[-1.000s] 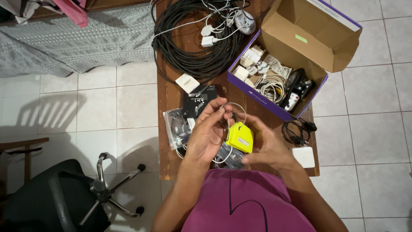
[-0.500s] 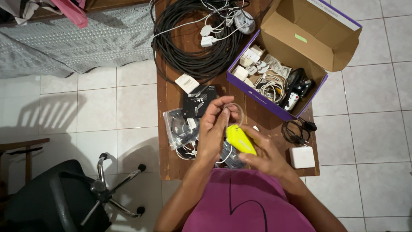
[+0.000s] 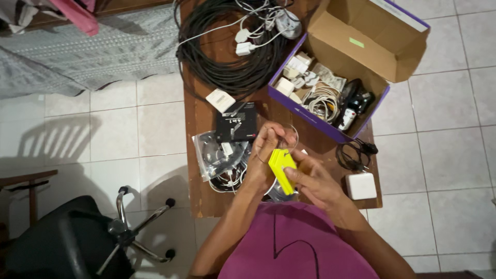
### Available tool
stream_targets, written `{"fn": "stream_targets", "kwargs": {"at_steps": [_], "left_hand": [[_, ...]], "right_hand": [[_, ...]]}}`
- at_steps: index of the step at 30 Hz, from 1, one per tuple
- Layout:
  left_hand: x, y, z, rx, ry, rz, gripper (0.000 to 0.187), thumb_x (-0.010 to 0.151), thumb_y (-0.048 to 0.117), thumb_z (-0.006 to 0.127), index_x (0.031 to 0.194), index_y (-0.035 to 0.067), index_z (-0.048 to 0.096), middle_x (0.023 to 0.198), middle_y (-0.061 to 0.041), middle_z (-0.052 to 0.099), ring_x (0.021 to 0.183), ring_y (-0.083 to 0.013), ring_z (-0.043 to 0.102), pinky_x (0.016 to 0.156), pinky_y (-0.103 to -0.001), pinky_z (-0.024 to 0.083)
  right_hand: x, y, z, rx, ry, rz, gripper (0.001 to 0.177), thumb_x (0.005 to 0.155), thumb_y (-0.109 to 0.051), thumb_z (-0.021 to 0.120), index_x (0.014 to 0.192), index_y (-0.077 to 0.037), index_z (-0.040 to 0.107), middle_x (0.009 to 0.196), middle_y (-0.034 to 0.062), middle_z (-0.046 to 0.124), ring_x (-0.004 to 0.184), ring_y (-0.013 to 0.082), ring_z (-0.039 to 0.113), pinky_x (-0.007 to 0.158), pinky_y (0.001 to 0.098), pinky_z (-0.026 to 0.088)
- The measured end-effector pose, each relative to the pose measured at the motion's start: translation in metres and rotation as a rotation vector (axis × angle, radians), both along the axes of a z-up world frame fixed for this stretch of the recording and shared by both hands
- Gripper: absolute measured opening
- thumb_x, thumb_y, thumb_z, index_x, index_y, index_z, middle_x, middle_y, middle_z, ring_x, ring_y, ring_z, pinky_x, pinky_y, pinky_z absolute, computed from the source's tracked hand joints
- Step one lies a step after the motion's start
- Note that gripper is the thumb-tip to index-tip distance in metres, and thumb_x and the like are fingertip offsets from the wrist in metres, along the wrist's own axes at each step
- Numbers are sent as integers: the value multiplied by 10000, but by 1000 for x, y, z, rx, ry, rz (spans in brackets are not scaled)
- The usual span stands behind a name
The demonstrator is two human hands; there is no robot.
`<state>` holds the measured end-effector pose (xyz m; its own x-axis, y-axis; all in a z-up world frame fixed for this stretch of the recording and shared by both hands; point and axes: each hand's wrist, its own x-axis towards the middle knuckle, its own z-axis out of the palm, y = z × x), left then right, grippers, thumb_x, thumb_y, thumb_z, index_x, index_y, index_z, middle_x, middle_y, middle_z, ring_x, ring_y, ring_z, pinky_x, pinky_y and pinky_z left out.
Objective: The person sorts through a pile of cables and adapters on a wooden table, picking up items, inspecting connectors, and placing them into a cardboard box. They handle various cables, power adapters, and a small yellow box, organizing them methodically.
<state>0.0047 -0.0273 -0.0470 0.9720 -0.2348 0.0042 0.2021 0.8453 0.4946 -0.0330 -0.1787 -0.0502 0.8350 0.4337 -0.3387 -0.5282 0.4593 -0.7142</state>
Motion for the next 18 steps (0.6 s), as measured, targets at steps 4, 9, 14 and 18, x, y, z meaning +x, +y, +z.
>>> {"fn": "stream_targets", "kwargs": {"at_steps": [4, 9, 14, 18], "left_hand": [[-1, -5, -15, 175, -39, -78, 271, 1142, 315, 595, 1124, 45, 605, 1085, -80, 614, 1063, -193, 584, 969, -329, 478], [-1, -1, -16, 234, 207, -214, 348, 1008, 268, 587, 1311, 96, 592, 1211, -83, 652, 1148, -205, 619, 997, -375, 502], [9, 1, -43, 280, 283, -140, 411, 983, 139, 562, 1380, 33, 583, 1280, -128, 686, 1182, -211, 662, 1011, -334, 505], [-1, -7, -64, 687, 30, -108, 358, 1029, 105, 634, 1368, -10, 620, 1260, -138, 703, 1172, -186, 653, 1043, -317, 505]], "right_hand": [[1, -11, -19, 34, 160, 10, 513, 885, -75, 744, 1357, -35, 548, 1128, 54, 686, 1013, 153, 679, 858, 329, 583], [5, -26, -27, -59, 85, -43, 437, 869, -52, 743, 1288, -49, 621, 1146, 44, 707, 1052, 154, 689, 906, 338, 605], [13, -42, -34, -483, -157, -91, 365, 909, -86, 737, 1269, -54, 686, 1107, 48, 745, 970, 131, 699, 844, 290, 583], [25, -60, -40, -764, -287, -10, 353, 906, -116, 727, 1258, -98, 710, 1069, 34, 780, 894, 117, 716, 788, 284, 596]]}}
